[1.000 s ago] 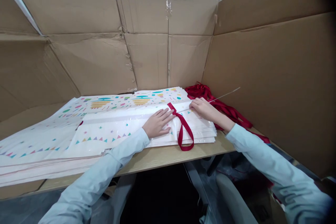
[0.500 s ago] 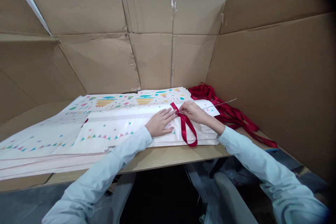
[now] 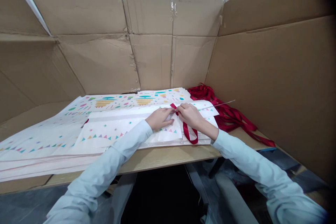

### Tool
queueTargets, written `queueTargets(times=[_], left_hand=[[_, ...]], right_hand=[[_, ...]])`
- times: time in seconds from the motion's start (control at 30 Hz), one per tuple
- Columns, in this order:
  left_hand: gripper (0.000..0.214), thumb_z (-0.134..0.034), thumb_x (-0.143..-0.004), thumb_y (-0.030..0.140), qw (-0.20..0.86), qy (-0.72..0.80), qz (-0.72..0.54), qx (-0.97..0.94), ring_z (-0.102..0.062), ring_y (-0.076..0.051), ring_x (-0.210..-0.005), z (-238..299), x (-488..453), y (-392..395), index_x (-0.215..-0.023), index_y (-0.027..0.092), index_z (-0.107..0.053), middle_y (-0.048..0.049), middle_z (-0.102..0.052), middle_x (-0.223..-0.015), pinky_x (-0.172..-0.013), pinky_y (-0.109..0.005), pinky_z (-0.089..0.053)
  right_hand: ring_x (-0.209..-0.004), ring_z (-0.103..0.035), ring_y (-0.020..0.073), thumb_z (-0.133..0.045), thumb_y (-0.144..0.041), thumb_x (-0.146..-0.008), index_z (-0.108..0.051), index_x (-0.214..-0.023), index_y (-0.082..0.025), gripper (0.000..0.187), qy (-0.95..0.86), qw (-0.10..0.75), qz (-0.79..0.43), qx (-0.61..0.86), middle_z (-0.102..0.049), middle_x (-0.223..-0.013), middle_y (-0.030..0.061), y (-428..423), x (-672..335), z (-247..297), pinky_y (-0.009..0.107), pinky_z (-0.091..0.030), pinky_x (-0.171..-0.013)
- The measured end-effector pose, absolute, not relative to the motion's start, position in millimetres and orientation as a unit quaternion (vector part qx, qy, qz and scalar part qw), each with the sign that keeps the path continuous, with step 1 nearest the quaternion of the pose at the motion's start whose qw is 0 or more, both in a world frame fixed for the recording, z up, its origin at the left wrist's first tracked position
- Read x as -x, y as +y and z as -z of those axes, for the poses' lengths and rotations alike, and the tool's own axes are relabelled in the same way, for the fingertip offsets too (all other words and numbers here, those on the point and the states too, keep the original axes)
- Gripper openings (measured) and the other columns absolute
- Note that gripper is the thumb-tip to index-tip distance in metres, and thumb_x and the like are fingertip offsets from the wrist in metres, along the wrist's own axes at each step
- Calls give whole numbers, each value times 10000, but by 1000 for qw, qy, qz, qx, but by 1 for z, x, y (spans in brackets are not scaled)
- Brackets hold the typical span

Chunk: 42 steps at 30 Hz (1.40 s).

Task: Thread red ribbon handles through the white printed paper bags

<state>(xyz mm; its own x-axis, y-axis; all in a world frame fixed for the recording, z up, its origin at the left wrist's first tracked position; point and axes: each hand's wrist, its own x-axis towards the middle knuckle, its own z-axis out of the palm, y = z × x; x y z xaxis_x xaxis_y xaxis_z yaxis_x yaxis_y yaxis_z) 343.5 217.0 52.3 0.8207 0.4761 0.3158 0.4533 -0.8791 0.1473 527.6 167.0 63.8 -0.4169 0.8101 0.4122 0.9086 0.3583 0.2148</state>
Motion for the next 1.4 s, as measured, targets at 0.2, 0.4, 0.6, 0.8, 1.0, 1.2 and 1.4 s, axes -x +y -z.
queueTargets(times=[0.2, 0.4, 0.6, 0.8, 1.0, 1.2, 1.4], left_hand=[[411, -474, -868, 304, 67, 242, -193, -949, -559, -259, -1129, -53, -343, 224, -1225, 102, -509, -147, -599, -1225, -986, -387, -422], [508, -460, -894, 390, 75, 198, -187, -959, -484, -277, -1238, -46, -338, 229, -1329, 129, -448, -157, -519, -1348, -1041, -420, -376], [515, -448, -903, 397, 73, 182, -199, -960, -481, -274, -1235, -42, -336, 230, -1340, 125, -435, -162, -518, -1340, -1042, -431, -375], [537, -463, -897, 385, 58, 174, -206, -961, -482, -270, -1234, -39, -337, 232, -1354, 103, -426, -168, -518, -1339, -1051, -420, -374], [551, -392, -935, 378, -3, 166, -171, -971, -426, -277, -1297, -34, -336, 234, -1416, 109, -381, -152, -472, -1404, -1079, -430, -335], [493, -373, -949, 369, -42, 156, -158, -974, -383, -264, -1333, -31, -334, 232, -1405, 186, -426, -73, -441, -1446, -1079, -432, -327], [481, -349, -963, 380, -55, 155, -163, -973, -385, -253, -1334, -31, -333, 230, -1379, 165, -462, -83, -446, -1441, -1079, -422, -327]], right_hand=[[-767, -513, 201, -369, -59, -918, -635, -852, -115, 279, -856, 105, 301, 407, -603, -817, 114, 173, -541, -72, 311, -345, -694], [-751, -526, 168, -477, -61, -851, -654, -907, -125, 196, -827, 196, 200, 487, -600, -862, 91, 186, -558, -65, 274, -377, -678], [-824, -571, 172, -532, -84, -839, -679, -915, -133, 174, -865, 170, 158, 444, -630, -927, 89, 184, -550, -70, 270, -407, -736], [-760, -564, 193, -506, -89, -877, -655, -830, -101, 157, -854, 69, 260, 446, -644, -841, 103, 178, -537, -78, 305, -362, -701], [-726, -542, 193, -462, -72, -876, -623, -801, -115, 183, -822, 97, 297, 476, -637, -787, 103, 178, -549, -74, 302, -333, -668], [-829, -577, 203, -477, -75, -801, -635, -815, -157, 178, -729, 229, 245, 597, -659, -850, 79, 167, -598, -86, 278, -364, -649], [-802, -591, 200, -505, -132, -780, -639, -873, -176, 169, -650, 352, 246, 627, -656, -896, 62, 139, -639, -87, 298, -420, -706]])
